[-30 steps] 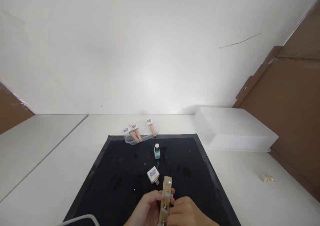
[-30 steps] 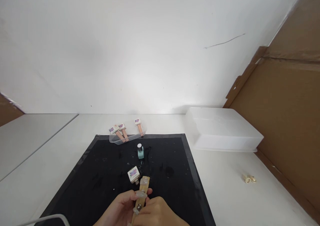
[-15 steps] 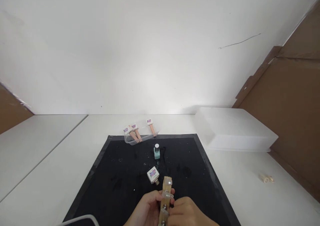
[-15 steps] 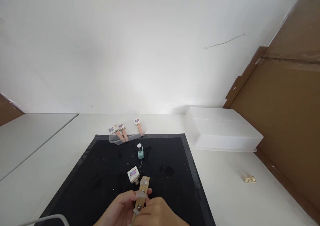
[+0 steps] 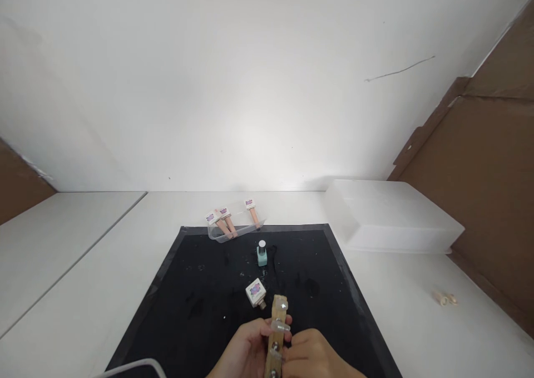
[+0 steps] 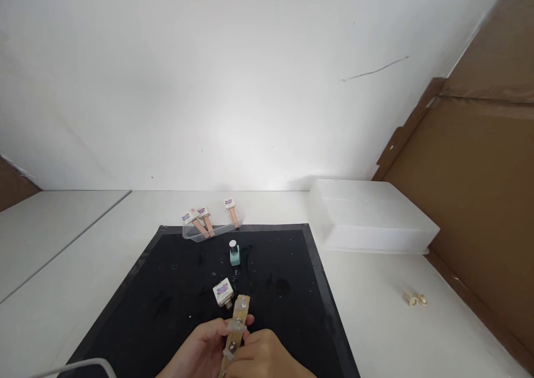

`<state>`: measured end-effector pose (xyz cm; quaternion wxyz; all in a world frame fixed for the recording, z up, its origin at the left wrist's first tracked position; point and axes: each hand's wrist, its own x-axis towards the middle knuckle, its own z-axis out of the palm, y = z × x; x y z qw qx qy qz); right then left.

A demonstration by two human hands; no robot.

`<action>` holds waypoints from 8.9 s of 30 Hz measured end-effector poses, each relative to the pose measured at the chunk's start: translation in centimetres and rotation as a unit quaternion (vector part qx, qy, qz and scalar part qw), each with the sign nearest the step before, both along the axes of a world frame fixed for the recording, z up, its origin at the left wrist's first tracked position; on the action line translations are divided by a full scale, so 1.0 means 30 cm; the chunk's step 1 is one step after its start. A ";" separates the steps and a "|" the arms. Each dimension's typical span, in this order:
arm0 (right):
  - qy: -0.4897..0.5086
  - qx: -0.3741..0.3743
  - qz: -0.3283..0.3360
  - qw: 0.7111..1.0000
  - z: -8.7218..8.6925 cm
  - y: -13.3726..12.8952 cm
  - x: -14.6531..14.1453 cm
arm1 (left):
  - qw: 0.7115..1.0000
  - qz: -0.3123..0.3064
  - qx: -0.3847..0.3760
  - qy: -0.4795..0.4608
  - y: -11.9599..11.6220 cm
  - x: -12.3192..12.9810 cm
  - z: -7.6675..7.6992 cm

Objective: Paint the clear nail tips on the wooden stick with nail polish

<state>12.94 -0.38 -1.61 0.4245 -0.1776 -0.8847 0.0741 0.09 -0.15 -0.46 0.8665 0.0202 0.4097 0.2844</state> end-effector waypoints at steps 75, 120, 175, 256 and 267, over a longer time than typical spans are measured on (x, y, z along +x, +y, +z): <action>0.038 -0.087 -0.065 0.993 0.022 0.002 0.014 | 0.999 0.003 0.018 -0.034 -0.007 -0.007 -0.023; 0.093 -0.074 -0.054 0.991 0.054 0.005 0.023 | 0.998 0.008 0.006 -0.068 -0.006 -0.013 -0.038; 0.154 -0.181 -0.158 0.958 0.076 -0.019 0.051 | 0.999 -0.019 0.038 0.023 0.000 -0.004 -0.025; 0.206 -0.452 -0.178 0.850 0.077 -0.002 0.037 | 0.998 -0.031 0.044 0.040 0.000 -0.010 -0.047; 0.211 -0.456 -0.174 0.847 0.079 0.000 0.033 | 0.998 -0.024 0.043 0.042 -0.004 -0.007 -0.025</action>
